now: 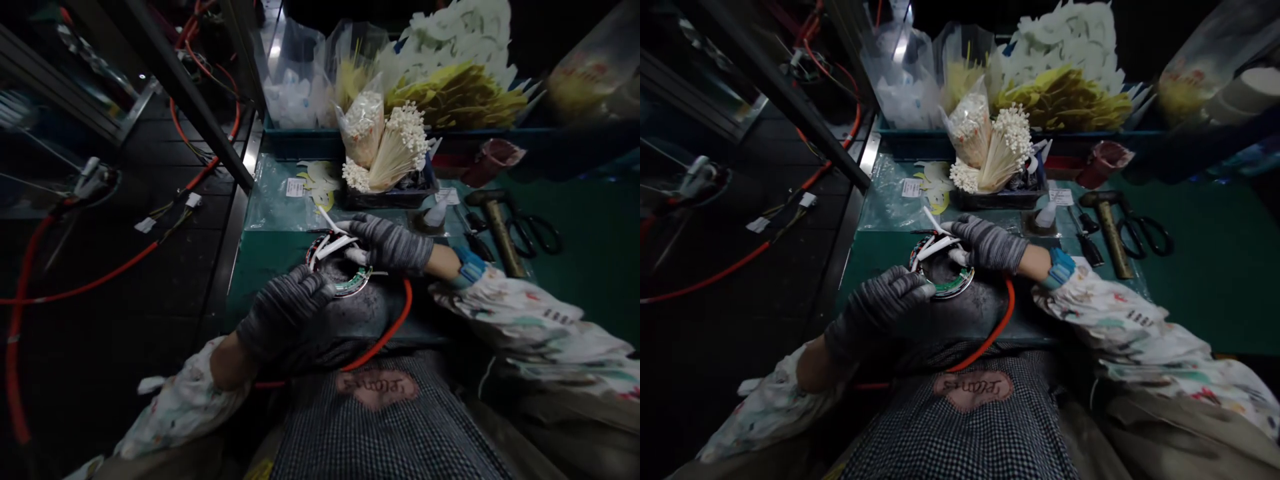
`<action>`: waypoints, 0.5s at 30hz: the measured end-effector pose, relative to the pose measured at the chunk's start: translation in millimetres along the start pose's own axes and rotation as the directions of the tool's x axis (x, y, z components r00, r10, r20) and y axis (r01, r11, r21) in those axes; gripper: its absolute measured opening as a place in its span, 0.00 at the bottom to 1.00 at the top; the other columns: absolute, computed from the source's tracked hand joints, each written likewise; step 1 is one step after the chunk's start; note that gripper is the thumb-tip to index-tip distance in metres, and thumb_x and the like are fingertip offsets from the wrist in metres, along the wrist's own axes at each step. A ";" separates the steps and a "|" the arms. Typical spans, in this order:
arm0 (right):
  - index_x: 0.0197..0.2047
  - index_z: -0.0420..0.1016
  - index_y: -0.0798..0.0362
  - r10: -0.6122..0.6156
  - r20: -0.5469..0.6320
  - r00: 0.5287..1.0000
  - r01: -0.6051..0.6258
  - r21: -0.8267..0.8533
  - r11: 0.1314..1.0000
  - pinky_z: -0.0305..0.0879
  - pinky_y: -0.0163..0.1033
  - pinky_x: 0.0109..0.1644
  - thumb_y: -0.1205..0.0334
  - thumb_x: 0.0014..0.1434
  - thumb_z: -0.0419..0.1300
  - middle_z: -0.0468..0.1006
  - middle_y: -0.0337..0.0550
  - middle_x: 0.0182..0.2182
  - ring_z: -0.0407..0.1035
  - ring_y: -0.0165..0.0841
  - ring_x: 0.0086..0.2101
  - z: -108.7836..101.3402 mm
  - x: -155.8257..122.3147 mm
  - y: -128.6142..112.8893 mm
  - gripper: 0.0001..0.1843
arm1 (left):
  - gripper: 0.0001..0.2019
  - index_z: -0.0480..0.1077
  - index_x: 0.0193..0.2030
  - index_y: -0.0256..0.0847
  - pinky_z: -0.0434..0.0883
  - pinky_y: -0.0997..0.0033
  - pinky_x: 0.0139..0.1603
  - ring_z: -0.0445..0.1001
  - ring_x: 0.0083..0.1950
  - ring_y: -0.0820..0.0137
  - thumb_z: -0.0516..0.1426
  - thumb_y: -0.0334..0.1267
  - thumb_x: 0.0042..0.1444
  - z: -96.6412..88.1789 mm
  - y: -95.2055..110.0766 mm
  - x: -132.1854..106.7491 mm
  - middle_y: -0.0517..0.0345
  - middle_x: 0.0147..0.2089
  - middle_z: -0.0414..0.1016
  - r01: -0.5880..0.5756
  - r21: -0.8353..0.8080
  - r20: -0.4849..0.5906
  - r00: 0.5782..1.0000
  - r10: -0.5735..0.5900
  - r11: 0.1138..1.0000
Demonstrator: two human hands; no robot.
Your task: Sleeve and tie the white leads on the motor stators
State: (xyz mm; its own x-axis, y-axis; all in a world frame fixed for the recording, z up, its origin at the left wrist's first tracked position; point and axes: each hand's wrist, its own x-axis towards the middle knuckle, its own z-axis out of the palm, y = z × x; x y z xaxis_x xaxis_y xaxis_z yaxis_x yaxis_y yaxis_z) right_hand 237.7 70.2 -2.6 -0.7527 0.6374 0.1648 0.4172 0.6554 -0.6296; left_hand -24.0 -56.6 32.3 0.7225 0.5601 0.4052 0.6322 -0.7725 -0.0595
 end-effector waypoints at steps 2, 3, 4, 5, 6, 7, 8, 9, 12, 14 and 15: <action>0.66 0.80 0.50 -0.085 0.096 0.992 0.085 0.010 0.996 0.80 0.51 0.56 0.53 0.68 0.66 0.84 0.52 0.51 0.78 0.43 0.45 -12.0 10.4 5.9 0.26 | 0.12 0.81 0.46 0.41 0.76 0.64 0.35 0.81 0.41 0.60 0.56 0.26 0.71 -1.5 0.6 2.0 0.52 0.42 0.85 0.027 0.069 -0.023 0.999 -0.025 0.997; 0.67 0.80 0.49 -0.102 0.114 0.988 0.102 0.013 0.995 0.80 0.51 0.55 0.51 0.67 0.67 0.83 0.51 0.51 0.78 0.43 0.45 -16.2 12.3 6.7 0.27 | 0.12 0.81 0.46 0.40 0.76 0.63 0.36 0.81 0.42 0.59 0.55 0.26 0.72 0.2 0.8 1.9 0.51 0.43 0.86 0.045 0.101 -0.058 0.998 -0.039 0.994; 0.67 0.80 0.49 -0.093 0.088 0.992 0.094 -0.001 0.996 0.80 0.50 0.55 0.49 0.66 0.70 0.83 0.50 0.51 0.79 0.43 0.45 -19.3 11.9 6.1 0.29 | 0.12 0.81 0.46 0.41 0.76 0.62 0.37 0.82 0.43 0.58 0.55 0.27 0.72 3.1 0.7 1.2 0.51 0.44 0.87 0.062 0.123 -0.102 0.994 -0.050 0.990; 0.66 0.81 0.48 -0.063 0.024 0.998 0.064 -0.026 0.998 0.79 0.50 0.55 0.47 0.64 0.72 0.83 0.49 0.50 0.79 0.43 0.46 -21.8 9.9 4.6 0.31 | 0.12 0.81 0.46 0.41 0.76 0.61 0.38 0.83 0.44 0.58 0.55 0.27 0.72 6.6 0.4 -0.1 0.51 0.44 0.88 0.077 0.136 -0.141 0.988 -0.058 0.988; 0.65 0.81 0.48 -0.019 -0.070 0.997 0.015 -0.056 0.998 0.79 0.51 0.56 0.45 0.63 0.74 0.83 0.49 0.50 0.79 0.44 0.47 -24.1 6.8 2.5 0.31 | 0.12 0.81 0.46 0.41 0.77 0.62 0.39 0.83 0.44 0.59 0.55 0.27 0.72 10.3 -0.3 -1.9 0.53 0.45 0.88 0.082 0.139 -0.167 0.984 -0.059 0.987; 0.64 0.82 0.48 0.031 -0.180 0.983 -0.047 -0.086 0.995 0.78 0.53 0.58 0.44 0.64 0.73 0.83 0.51 0.51 0.78 0.45 0.48 -26.4 3.8 0.4 0.30 | 0.12 0.80 0.47 0.42 0.77 0.62 0.41 0.83 0.45 0.61 0.55 0.26 0.72 13.9 -1.2 -4.1 0.55 0.45 0.89 0.075 0.134 -0.186 0.981 -0.049 0.988; 0.63 0.81 0.48 0.078 -0.291 0.954 -0.114 -0.110 0.987 0.76 0.57 0.62 0.45 0.67 0.72 0.82 0.53 0.53 0.77 0.48 0.51 -28.9 1.8 -1.3 0.27 | 0.12 0.80 0.47 0.43 0.77 0.63 0.44 0.83 0.46 0.62 0.55 0.26 0.72 17.3 -2.3 -6.6 0.57 0.46 0.89 0.057 0.117 -0.197 0.980 -0.033 0.991; 0.62 0.82 0.49 0.120 -0.387 0.914 -0.181 -0.124 0.976 0.72 0.61 0.66 0.46 0.69 0.70 0.81 0.55 0.54 0.74 0.50 0.55 -31.5 1.6 -2.4 0.24 | 0.12 0.80 0.47 0.43 0.77 0.62 0.48 0.83 0.48 0.63 0.55 0.27 0.72 20.4 -3.6 -9.2 0.58 0.48 0.90 0.036 0.092 -0.212 0.977 -0.016 0.995; 0.51 0.81 0.52 0.222 -0.513 0.829 -0.328 -0.125 0.936 0.55 0.75 0.75 0.52 0.65 0.75 0.77 0.61 0.59 0.65 0.59 0.63 -37.0 15.0 -0.4 0.17 | 0.08 0.78 0.51 0.46 0.70 0.49 0.69 0.79 0.65 0.57 0.58 0.36 0.71 30.6 -10.1 -16.9 0.56 0.60 0.87 0.031 0.008 -0.208 0.978 -0.029 0.999; 0.41 0.78 0.51 0.271 -0.529 0.804 -0.385 -0.116 0.916 0.47 0.79 0.78 0.58 0.62 0.77 0.76 0.60 0.63 0.60 0.62 0.67 -37.5 30.7 3.2 0.13 | 0.08 0.77 0.51 0.49 0.59 0.40 0.79 0.74 0.73 0.54 0.62 0.46 0.70 39.9 -16.8 -19.8 0.58 0.64 0.85 0.037 -0.028 -0.165 0.985 -0.041 0.999; 0.38 0.75 0.50 0.285 -0.528 0.800 -0.389 -0.095 0.916 0.47 0.78 0.78 0.60 0.62 0.76 0.76 0.59 0.63 0.58 0.62 0.69 -37.1 37.4 4.4 0.12 | 0.10 0.77 0.50 0.50 0.56 0.41 0.81 0.74 0.74 0.55 0.65 0.50 0.68 45.3 -20.1 -20.2 0.60 0.63 0.86 0.025 -0.038 -0.157 0.987 -0.031 0.999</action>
State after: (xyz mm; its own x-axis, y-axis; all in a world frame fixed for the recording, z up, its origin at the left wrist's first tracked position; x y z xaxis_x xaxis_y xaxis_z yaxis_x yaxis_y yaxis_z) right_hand 230.4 112.0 29.0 -0.2142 0.9105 0.3538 0.7232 0.3913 -0.5691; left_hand -38.6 -38.8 -16.0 0.6498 0.5298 0.5451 0.6392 -0.7689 -0.0146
